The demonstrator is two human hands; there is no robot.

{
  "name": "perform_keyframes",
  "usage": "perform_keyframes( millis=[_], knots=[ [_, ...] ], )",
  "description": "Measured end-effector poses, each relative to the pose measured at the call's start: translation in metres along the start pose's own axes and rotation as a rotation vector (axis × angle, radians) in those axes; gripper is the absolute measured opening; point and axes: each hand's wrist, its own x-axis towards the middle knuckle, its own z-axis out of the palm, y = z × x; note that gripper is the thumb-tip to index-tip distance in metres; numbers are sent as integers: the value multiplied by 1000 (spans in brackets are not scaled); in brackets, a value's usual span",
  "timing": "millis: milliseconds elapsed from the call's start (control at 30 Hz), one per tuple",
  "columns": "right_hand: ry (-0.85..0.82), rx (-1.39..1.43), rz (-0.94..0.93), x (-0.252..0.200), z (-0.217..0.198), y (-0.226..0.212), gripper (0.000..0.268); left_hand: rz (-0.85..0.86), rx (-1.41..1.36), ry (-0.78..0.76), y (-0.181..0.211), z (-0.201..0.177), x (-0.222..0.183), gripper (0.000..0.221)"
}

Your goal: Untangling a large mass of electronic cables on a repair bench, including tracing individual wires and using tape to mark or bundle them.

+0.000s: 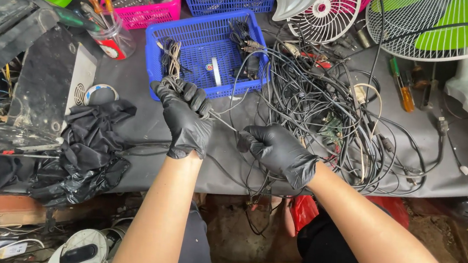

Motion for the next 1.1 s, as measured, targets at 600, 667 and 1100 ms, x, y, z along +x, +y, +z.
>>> perform_keyframes(
  millis=[600, 667, 1100],
  knots=[
    [-49, 259, -397, -23, -36, -55, 12, -169, 1217, 536, -99, 122, 53, 40],
    [-63, 277, -373, -22, -41, -44, 11, -321, 1429, 553, -102, 127, 52, 44],
    [-77, 534, -208, -5, -90, -15, 22, -780, 1861, 430, -102, 133, 38, 44]
  ],
)
